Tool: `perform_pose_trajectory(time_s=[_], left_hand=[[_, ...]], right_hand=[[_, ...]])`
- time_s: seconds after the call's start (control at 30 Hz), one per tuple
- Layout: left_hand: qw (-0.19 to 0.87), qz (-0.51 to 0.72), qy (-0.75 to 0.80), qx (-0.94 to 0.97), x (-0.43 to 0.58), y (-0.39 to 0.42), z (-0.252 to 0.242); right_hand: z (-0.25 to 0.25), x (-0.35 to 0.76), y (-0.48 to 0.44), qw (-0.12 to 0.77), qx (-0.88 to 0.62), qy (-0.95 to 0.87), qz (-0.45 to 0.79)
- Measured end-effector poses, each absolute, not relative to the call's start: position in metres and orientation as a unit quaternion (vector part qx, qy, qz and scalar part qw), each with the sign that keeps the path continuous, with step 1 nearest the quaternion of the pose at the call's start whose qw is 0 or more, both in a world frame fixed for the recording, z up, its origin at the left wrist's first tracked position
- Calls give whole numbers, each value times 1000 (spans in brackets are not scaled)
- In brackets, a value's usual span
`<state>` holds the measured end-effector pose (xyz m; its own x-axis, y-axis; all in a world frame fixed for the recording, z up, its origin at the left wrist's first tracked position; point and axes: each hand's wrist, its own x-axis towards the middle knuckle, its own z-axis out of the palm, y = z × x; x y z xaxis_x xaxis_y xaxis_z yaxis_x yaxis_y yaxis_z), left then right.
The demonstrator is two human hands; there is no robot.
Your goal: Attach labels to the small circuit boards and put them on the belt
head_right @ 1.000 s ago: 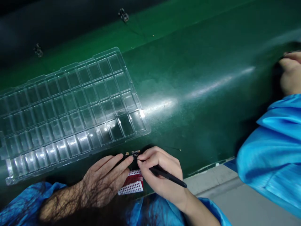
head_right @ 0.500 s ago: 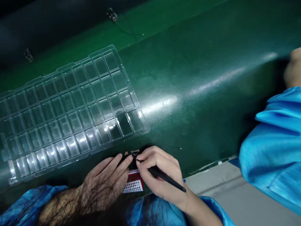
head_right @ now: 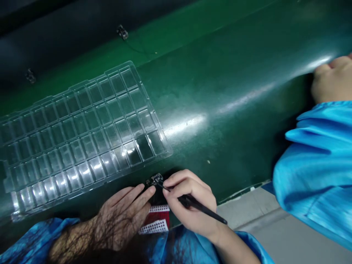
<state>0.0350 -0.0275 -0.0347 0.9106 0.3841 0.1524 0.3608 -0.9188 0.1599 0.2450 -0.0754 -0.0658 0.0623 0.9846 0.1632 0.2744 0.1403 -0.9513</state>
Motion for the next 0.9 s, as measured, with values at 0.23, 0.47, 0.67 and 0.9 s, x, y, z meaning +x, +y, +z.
perform_pose_trajectory(time_s=[0.23,0.47,0.67,0.9], left_hand=[[59,88,168,980,31,-32,-40],[30,112,231,966,40,-32,-46],[34,103,237,965,41,-32,-46],[44,104,236,965,40,-32,-47]], right_hand=[[-68,245,-75,472,-544,-596,355],[-70,242,-74,455,-544,-608,356],[-70,239,-74,451,-565,-585,368],[-71,239,-71,463,-567,-571,372]])
